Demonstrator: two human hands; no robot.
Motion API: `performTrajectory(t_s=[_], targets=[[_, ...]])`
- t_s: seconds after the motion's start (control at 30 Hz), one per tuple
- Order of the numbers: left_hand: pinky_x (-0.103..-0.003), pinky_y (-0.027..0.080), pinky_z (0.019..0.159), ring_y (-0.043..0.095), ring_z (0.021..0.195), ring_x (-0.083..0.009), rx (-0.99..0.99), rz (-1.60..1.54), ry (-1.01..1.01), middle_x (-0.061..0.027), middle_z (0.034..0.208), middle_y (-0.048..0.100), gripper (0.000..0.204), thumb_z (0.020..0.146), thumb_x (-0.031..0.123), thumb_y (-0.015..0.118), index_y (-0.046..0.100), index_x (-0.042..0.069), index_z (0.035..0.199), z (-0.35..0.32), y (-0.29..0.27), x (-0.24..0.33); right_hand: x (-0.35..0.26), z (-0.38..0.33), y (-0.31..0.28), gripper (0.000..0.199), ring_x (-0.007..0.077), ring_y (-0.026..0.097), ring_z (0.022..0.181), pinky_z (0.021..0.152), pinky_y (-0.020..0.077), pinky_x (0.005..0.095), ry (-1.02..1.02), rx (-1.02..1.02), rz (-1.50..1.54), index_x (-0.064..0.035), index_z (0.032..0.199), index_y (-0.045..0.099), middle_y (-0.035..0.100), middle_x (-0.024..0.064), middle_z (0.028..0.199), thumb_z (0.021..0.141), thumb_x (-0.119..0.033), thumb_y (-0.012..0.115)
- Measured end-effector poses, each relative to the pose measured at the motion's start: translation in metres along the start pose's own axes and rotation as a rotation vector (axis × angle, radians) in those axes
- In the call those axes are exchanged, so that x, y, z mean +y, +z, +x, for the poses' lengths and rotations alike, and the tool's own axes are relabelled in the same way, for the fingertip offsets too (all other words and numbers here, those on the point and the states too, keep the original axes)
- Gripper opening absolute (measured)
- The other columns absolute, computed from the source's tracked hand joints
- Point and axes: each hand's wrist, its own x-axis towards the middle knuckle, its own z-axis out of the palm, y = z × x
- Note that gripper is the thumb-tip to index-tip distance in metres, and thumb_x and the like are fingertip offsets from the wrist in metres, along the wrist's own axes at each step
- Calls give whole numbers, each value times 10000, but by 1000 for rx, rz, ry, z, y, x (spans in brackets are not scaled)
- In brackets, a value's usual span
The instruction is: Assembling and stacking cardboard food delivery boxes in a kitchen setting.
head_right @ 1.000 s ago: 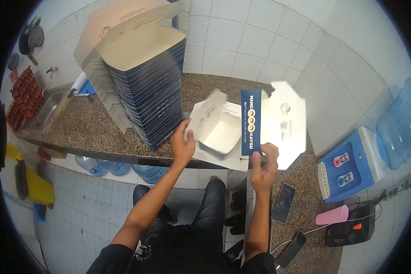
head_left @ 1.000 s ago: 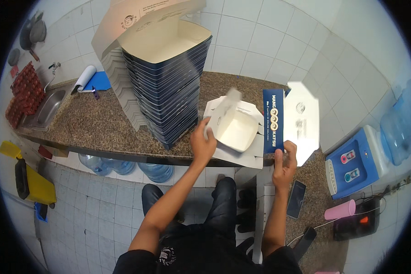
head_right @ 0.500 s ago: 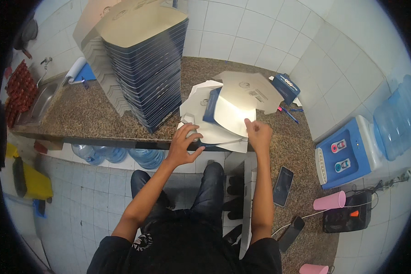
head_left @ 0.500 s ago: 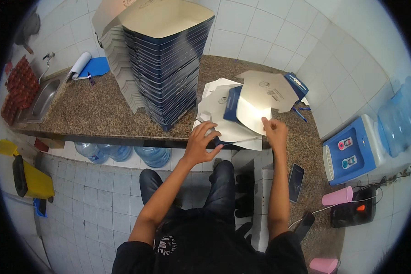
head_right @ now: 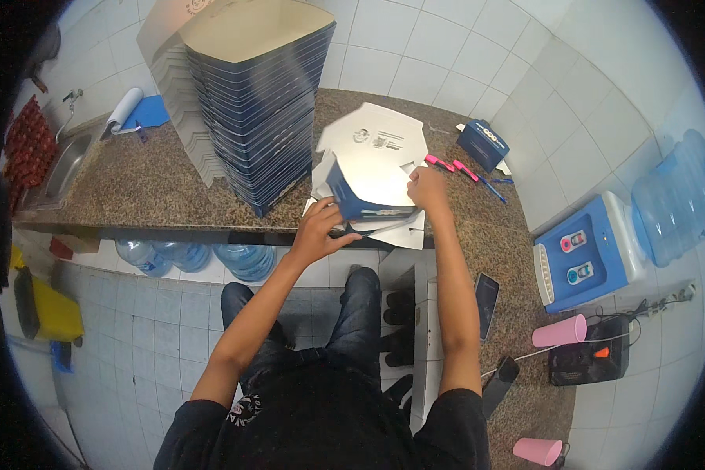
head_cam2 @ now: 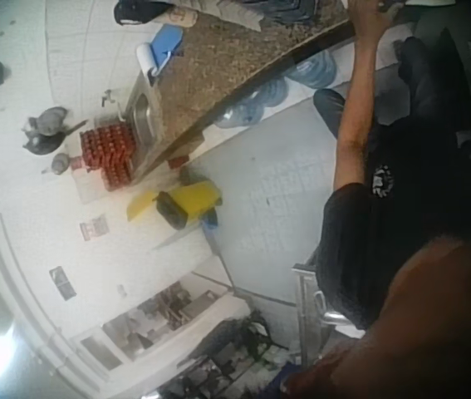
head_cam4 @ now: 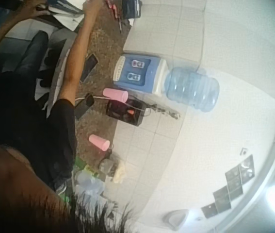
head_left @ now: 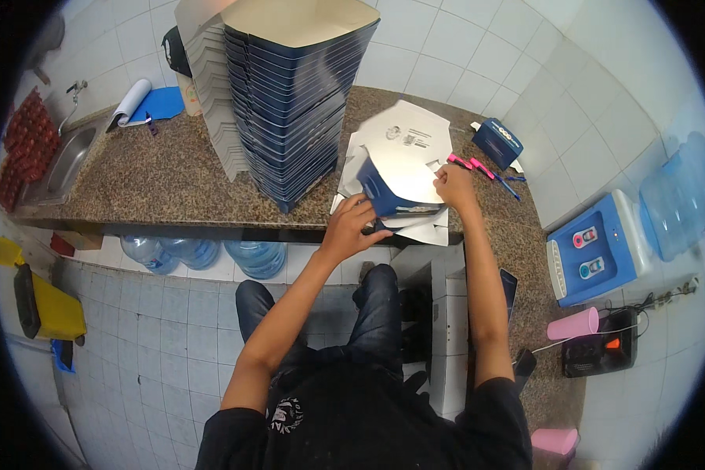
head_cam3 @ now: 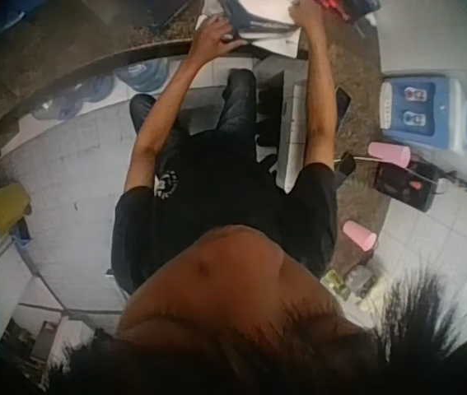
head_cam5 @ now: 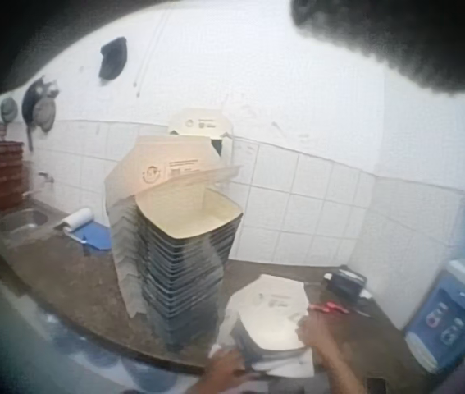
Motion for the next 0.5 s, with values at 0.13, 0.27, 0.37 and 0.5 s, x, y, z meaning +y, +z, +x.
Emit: performTrajectory(t_s=[0.13, 0.27, 0.37, 0.5], targets=[[-401, 445, 917, 609, 1069, -280, -38, -26, -8, -31, 919, 705, 265, 741, 312, 851, 733, 92, 828, 1, -8, -1, 18, 7, 8, 145, 436, 670, 901, 808, 530, 509, -34, 58, -247, -3, 873, 695, 695, 249, 933, 752, -74, 659], [-413, 423, 931, 605, 1043, -270, -57, -86, -35, -24, 858, 697, 213, 736, 263, 855, 721, 97, 731, 10, -4, -6, 22, 6, 8, 110, 432, 661, 910, 812, 523, 514, -43, 79, -312, 2, 836, 670, 682, 247, 917, 755, -70, 656], [-417, 417, 934, 595, 1039, -270, -49, -93, 16, -19, 845, 694, 218, 716, 262, 858, 711, 101, 709, 12, -2, -12, 12, 0, 12, 144, 416, 660, 923, 827, 519, 512, -149, 231, -340, -14, 871, 668, 684, 223, 921, 785, -128, 689], [-418, 407, 984, 571, 1110, -283, -149, -95, -22, -23, 844, 701, 220, 703, 288, 848, 723, 109, 727, 10, -4, -17, -55, -37, 8, 374, 366, 672, 971, 873, 518, 489, -270, 184, -47, -49, 1082, 673, 685, 182, 1018, 829, -307, 772]])
